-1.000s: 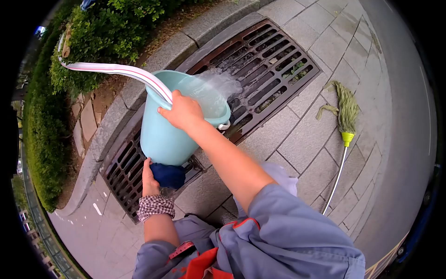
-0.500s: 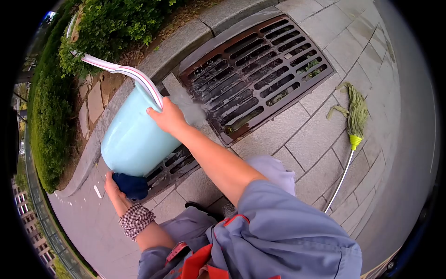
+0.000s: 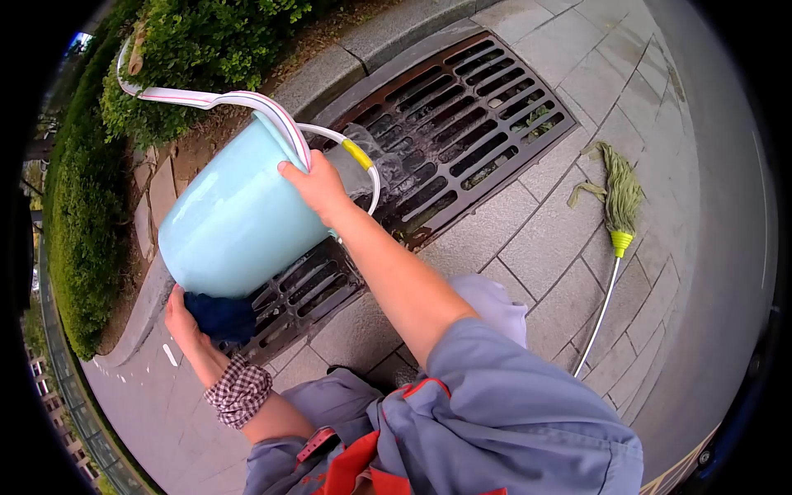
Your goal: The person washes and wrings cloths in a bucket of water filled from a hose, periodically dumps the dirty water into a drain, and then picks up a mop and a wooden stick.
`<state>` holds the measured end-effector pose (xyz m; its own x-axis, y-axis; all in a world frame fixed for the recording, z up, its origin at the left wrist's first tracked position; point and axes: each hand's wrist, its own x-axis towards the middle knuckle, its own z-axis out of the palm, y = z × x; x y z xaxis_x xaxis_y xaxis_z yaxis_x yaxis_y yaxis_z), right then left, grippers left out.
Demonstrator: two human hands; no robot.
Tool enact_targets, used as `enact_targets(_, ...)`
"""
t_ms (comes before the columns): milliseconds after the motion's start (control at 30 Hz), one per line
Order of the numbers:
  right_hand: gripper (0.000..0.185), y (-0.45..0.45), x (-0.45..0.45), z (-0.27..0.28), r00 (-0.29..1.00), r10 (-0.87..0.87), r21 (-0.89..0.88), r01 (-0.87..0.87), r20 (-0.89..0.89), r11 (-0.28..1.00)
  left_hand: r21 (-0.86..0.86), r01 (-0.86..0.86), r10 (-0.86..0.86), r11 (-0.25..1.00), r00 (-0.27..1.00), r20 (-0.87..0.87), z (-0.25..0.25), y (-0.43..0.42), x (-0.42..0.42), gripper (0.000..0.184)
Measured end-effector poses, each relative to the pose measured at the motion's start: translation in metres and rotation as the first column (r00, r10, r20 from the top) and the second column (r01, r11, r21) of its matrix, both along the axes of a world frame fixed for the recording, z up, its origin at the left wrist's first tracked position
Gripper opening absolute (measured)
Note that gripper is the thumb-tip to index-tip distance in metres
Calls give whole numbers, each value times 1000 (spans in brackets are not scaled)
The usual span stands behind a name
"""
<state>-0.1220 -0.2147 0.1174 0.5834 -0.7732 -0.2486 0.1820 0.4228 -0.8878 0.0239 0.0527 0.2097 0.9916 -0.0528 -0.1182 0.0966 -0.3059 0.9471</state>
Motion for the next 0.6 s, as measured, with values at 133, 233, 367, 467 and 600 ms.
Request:
enact_targets(133,40,21,12,6,999,14,-79,-17,-46,997,6,-11,11,1000,1000,5,-3,23,12,35)
enact_targets(233,38,33,17,16,981,34,-202,-74,-193,976,35,0,2,999,998,-55,-19,42,21,35)
enact_targets(367,44,47,14,34,912,-17,-382,-155,-411,911,75,2,15,997,972,-236,-47,54,22,34)
enact_targets(467,47,56,7,79,823,-62,-506,-286,-565,814,36,73,-61,997,964,-261,-58,54,23,40)
enact_targets(600,44,89,15,97,754,-95,-661,-499,-650,560,-30,58,-62,998,979,-193,-48,51,28,38)
